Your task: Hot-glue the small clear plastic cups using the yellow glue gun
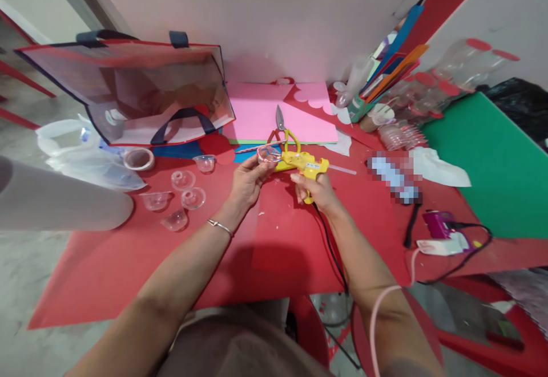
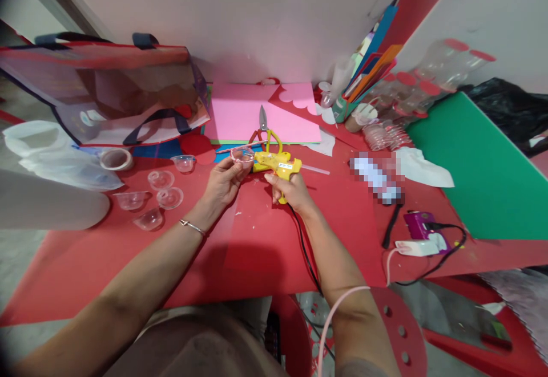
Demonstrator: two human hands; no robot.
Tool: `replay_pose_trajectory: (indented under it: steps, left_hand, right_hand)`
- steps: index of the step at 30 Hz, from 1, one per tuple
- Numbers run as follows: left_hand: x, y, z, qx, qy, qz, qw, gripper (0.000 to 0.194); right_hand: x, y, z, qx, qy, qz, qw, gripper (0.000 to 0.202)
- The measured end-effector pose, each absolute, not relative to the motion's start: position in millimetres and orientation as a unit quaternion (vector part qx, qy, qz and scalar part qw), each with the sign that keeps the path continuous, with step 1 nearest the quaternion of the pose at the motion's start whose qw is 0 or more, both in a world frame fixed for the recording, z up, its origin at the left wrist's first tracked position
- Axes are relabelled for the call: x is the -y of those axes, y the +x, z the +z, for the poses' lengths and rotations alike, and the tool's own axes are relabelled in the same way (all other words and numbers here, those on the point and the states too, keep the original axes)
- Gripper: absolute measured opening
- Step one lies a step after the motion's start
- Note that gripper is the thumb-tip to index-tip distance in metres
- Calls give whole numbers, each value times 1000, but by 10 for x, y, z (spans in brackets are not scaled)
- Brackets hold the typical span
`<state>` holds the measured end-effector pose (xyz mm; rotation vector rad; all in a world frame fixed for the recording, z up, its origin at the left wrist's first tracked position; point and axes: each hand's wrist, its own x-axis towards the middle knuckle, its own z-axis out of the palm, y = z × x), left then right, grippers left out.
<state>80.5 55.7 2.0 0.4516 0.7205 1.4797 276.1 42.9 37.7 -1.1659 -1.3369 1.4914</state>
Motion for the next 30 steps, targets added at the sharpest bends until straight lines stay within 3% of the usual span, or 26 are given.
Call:
replay_pose_trajectory:
  steps: [15, 21, 30]
  left_hand:
    - [-562, 799, 29, -346, 197, 655, 642, 47]
    - [-513, 767, 140, -322, 226, 606, 691, 57]
    - [-506, 735, 148, -284, 225, 574, 735, 46]
  right_hand:
    - [-400, 2707, 386, 526, -464, 587, 404, 42]
    - [-437, 2756, 381, 515, -452, 590, 427, 41]
    - [-490, 2892, 377, 509, -449, 602, 420, 31]
